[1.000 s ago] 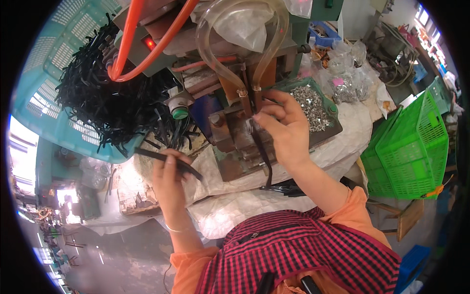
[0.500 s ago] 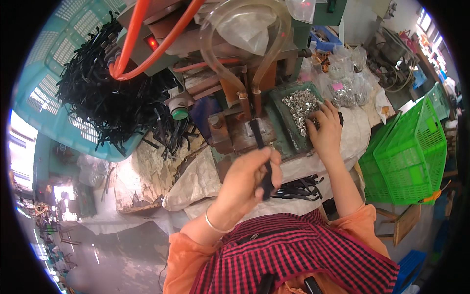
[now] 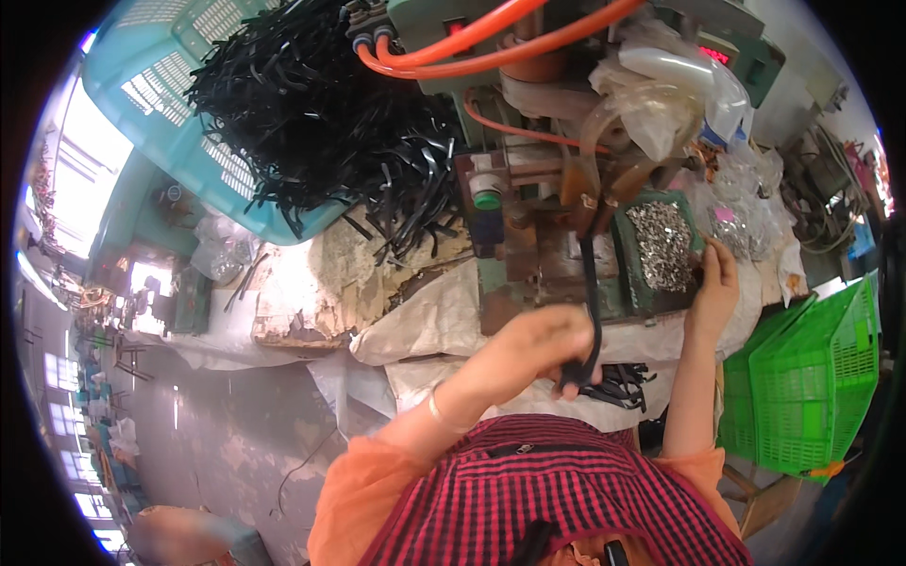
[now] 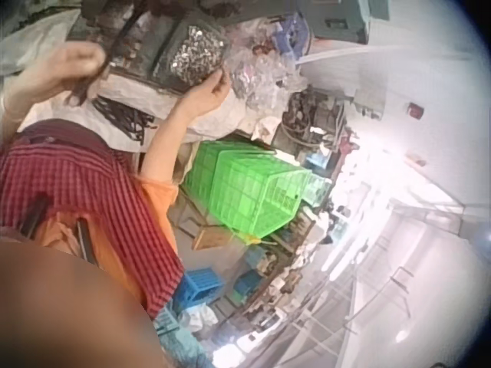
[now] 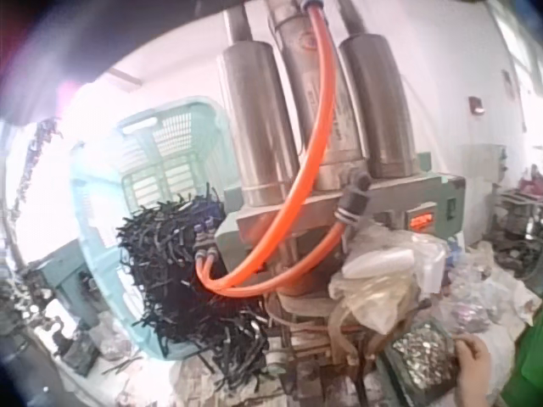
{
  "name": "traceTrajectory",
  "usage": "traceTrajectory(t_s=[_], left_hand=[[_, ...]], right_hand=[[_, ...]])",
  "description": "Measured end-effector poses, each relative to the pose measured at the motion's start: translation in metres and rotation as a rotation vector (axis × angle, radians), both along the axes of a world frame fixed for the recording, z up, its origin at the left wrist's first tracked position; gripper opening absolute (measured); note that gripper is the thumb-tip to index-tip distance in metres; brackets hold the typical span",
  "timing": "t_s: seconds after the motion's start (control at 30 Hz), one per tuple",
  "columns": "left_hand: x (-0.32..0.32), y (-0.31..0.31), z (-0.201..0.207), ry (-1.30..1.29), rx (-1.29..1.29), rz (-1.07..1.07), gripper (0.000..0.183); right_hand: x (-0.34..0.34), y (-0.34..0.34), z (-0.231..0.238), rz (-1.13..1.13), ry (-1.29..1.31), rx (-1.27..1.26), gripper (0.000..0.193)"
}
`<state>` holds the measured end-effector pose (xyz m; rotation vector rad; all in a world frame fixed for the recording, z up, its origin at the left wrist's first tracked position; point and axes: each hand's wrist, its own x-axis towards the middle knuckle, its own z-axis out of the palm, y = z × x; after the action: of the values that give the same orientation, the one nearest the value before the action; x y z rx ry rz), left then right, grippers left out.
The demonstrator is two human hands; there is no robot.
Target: The person repeatedly picks small metal pins and inserts them into black cable ends using a handheld crimping machine. They place each finished cable into a green basket and continue the cycle with new pins and cables.
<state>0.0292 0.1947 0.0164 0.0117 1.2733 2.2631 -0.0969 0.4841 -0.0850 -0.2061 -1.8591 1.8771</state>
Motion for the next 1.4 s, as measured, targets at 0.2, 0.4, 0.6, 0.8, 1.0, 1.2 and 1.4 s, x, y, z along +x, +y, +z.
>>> traceTrajectory(t_s=[0.2, 0.4, 0.6, 0.8, 1.0, 1.2, 1.4], left_hand=[[-0.004, -0.099, -0.036, 0.708, -1.341, 1.081, 0.011], [-0.086, -0.155, -0.076, 0.663, -1.708, 0.927, 0.021], [-0.122, -0.168, -0.134, 0.445, -1.914, 0.818, 0.035], [-0.081, -0.242, -0.124, 0.412, -1.617, 0.780, 0.028], [-0.073, -0.249, -0.086, 0.493, -1.981, 0.663, 0.026], [-0.051, -0.140, -0.060, 0.570, -0.878, 1.112, 0.009], [-0.027, -0.054, -0.017, 0.908, -0.657, 1.128, 0.009]], right_hand=[[-0.017, -0.024, -0.019, -0.019, 0.042, -0.277, 0.021], [-0.022, -0.076, 0.012, 0.134, 0.042, -0.191, 0.022], [-0.006, -0.035, -0.007, 0.074, -0.011, 0.065, 0.019], [0.046, 0.019, -0.006, 0.001, -0.055, 0.265, 0.018], [0.040, -0.074, 0.088, 0.356, 0.202, 0.481, 0.020], [0.027, -0.136, 0.072, 0.378, 0.124, 0.021, 0.037], [0.032, -0.140, 0.076, 0.459, 0.055, -0.244, 0.047]])
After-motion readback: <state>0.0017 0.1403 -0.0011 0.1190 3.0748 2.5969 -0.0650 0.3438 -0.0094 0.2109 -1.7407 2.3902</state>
